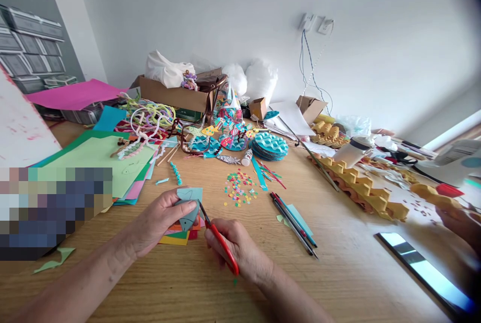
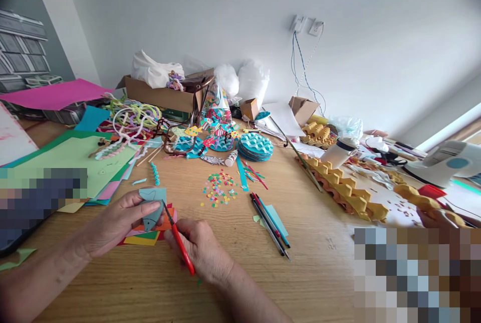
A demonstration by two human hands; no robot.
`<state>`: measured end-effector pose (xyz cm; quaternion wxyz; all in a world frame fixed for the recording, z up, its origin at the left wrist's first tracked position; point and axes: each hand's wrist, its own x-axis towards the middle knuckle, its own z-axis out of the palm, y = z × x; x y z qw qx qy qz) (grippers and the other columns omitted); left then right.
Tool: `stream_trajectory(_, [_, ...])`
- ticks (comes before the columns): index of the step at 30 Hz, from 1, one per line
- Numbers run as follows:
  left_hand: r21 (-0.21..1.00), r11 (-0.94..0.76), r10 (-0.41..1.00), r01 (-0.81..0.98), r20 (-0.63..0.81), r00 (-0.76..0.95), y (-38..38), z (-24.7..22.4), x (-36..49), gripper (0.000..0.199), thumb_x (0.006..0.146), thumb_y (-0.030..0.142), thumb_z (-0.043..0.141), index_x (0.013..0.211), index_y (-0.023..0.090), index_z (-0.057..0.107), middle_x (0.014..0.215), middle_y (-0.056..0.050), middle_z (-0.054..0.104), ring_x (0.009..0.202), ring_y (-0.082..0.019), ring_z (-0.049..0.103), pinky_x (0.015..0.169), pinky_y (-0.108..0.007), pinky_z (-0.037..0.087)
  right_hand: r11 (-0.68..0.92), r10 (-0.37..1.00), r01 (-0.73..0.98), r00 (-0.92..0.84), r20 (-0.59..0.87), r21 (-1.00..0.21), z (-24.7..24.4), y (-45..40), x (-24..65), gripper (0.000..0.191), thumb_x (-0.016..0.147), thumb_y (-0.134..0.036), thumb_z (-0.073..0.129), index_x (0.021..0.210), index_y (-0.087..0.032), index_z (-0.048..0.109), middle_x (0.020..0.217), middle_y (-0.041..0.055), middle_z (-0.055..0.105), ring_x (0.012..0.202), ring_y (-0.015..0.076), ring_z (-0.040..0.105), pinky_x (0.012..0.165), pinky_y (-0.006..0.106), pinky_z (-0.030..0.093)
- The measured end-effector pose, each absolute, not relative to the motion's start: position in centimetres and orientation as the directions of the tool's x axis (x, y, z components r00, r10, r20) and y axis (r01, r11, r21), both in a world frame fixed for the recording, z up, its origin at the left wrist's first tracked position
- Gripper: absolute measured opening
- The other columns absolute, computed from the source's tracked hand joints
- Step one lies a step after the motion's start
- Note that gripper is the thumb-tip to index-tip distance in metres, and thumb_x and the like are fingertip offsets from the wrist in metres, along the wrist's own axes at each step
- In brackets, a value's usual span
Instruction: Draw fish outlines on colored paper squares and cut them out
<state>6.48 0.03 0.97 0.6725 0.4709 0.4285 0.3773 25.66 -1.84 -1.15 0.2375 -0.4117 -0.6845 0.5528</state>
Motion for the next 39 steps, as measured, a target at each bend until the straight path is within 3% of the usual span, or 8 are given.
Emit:
stream_trajectory(19, [0.951, 0.301, 0.896, -0.070, -0.258, 0.361, 0.1, 0.8, 6.0, 0.031, 0.070, 0.048, 0.069, 0.080, 0.020, 0.062, 0.071, 0.002, 0.067, 0.070, -0.014, 0.056, 0.066, -0.024, 0.044, 0.105, 0.838, 0.322, -0.538, -0.091, -0.941, -1.1, -1.8, 25.6, 0.041, 0.089, -0.047, 0.047, 0.061, -0.019, 0.040, 0.049, -0.0066, 0.039, 0.040, 0.0053, 0.038, 0.037, 0.015, 0.028])
stream_trajectory(29, [0.974, 0.221, 0.889, -0.052, -0.179, 0.421, 0.7, 0.4, 5.6, 0.031, 0.073, 0.045, 0.067, 0.068, 0.017, 0.055, 0.059, 0.004, 0.053, 0.054, -0.009, 0.039, 0.050, -0.019, 0.033, 0.231, 0.827, 0.398, -0.561, -0.037, -0.888, -0.7, -1.7, 25.7, 0.037, 0.089, -0.039, 0.051, 0.060, -0.018, 0.040, 0.053, -0.0070, 0.034, 0.047, 0.0056, 0.029, 0.045, 0.018, 0.023])
stream_trajectory(39, [0.968, 0.245, 0.874, -0.049, -0.199, 0.443, 0.7, 0.5, 5.4, 0.025, 0.076, 0.042, 0.065, 0.074, 0.019, 0.058, 0.065, 0.002, 0.057, 0.060, -0.012, 0.046, 0.057, -0.022, 0.039, 0.257, 0.834, 0.425, -0.552, -0.024, -0.868, -0.5, -1.6, 25.7, 0.038, 0.089, -0.041, 0.050, 0.061, -0.018, 0.040, 0.053, -0.0070, 0.032, 0.047, 0.0062, 0.027, 0.045, 0.018, 0.022])
